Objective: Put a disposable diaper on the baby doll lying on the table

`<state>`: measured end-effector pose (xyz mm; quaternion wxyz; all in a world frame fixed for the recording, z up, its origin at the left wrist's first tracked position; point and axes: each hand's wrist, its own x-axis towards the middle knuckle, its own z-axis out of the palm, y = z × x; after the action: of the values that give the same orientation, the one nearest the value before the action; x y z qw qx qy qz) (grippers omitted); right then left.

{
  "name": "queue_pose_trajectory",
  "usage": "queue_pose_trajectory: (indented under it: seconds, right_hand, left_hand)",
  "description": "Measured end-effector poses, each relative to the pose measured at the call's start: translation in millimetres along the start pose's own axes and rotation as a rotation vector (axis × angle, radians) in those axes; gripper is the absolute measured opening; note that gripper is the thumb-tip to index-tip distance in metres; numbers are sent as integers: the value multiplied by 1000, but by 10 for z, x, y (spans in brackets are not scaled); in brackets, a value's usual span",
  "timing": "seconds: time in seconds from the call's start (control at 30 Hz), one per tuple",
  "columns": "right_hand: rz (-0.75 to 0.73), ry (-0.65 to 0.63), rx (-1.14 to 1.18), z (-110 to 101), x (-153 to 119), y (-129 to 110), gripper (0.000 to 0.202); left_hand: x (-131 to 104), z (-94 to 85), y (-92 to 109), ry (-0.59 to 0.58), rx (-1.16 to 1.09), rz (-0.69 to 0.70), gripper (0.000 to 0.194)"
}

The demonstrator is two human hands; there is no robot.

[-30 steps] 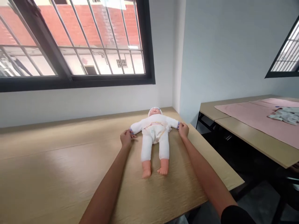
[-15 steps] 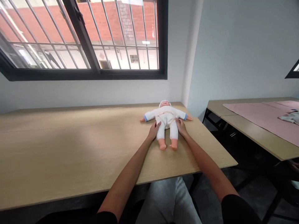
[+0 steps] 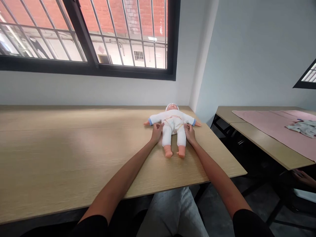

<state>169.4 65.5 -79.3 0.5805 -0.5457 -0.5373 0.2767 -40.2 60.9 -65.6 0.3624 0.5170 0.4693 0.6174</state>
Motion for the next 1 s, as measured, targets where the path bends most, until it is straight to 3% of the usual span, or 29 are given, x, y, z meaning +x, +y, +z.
queue_pose_trajectory:
  seconds: [0.43, 0.83, 1.0]
  right_hand:
    - [-15, -18, -49, -26, -11, -18, 39]
    - [7, -20, -47, -41, -39, -54, 35]
    - [29, -32, 48, -22, 6, -16, 35]
  left_hand:
    - [-97, 5, 47, -76, 194, 3, 29]
    - [-155, -33, 135, -158, 231, -43, 47]
    - [-141, -55, 124, -254, 191, -96, 55]
